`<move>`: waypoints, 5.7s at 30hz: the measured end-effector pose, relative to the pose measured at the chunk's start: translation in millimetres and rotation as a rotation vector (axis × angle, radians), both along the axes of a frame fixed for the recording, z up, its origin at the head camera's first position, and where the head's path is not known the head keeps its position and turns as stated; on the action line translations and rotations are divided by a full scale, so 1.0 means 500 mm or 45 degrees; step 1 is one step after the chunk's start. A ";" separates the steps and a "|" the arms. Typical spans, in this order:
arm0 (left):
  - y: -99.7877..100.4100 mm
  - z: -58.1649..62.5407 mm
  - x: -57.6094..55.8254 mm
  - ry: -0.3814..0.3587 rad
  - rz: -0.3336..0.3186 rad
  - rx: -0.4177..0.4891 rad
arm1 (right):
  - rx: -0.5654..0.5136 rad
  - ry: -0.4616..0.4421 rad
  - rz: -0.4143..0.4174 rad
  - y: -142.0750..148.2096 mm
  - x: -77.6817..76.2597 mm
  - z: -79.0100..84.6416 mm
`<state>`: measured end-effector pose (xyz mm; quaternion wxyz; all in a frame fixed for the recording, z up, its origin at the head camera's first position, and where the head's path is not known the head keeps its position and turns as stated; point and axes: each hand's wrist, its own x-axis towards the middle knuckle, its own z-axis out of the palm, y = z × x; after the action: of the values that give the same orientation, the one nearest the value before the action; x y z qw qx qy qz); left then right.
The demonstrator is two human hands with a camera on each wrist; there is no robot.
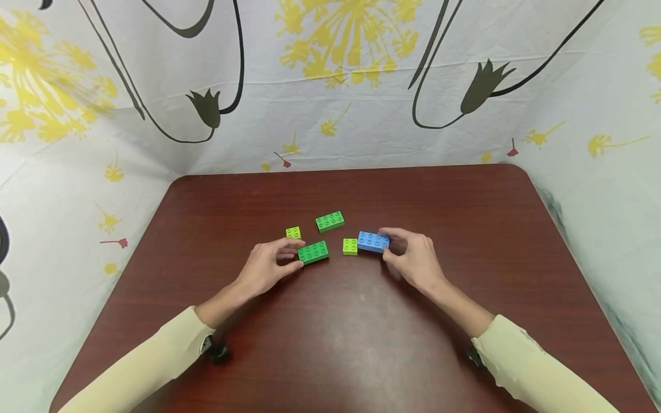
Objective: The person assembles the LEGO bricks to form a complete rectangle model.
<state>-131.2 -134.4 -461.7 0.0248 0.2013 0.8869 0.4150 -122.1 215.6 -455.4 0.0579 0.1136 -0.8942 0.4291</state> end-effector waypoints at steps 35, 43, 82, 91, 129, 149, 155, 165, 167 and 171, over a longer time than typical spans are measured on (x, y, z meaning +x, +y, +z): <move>0.019 -0.016 0.049 -0.043 -0.205 -0.082 | -0.071 -0.100 0.205 -0.066 0.087 -0.035; 0.019 -0.015 0.048 -0.039 -0.223 -0.103 | -0.106 -0.110 0.216 -0.069 0.088 -0.044; 0.016 -0.022 0.042 -0.037 -0.255 -0.097 | -0.112 -0.140 0.239 -0.066 0.088 -0.039; 0.016 -0.021 0.043 -0.024 -0.261 -0.096 | -0.143 -0.134 0.245 -0.067 0.088 -0.042; 0.011 -0.025 0.046 -0.085 -0.261 -0.050 | 0.043 -0.078 0.392 -0.082 -0.113 0.006; 0.012 -0.022 0.048 -0.080 -0.244 -0.086 | 0.067 -0.233 0.439 -0.131 -0.192 -0.024; 0.012 -0.023 0.048 -0.079 -0.237 -0.095 | 0.040 -0.264 0.412 -0.137 -0.202 -0.031; 0.012 -0.024 0.048 -0.067 -0.236 -0.095 | 0.021 -0.240 0.361 -0.142 -0.207 -0.030; 0.012 -0.024 0.047 -0.066 -0.237 -0.096 | 0.033 -0.226 0.345 -0.143 -0.207 -0.029; 0.012 -0.024 0.047 -0.064 -0.241 -0.101 | 0.043 -0.202 0.307 -0.146 -0.207 -0.029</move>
<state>-107.8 -128.4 -473.9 0.0942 0.2724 0.8788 0.3803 -225.5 142.5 -470.1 -0.0667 0.1870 -0.8829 0.4255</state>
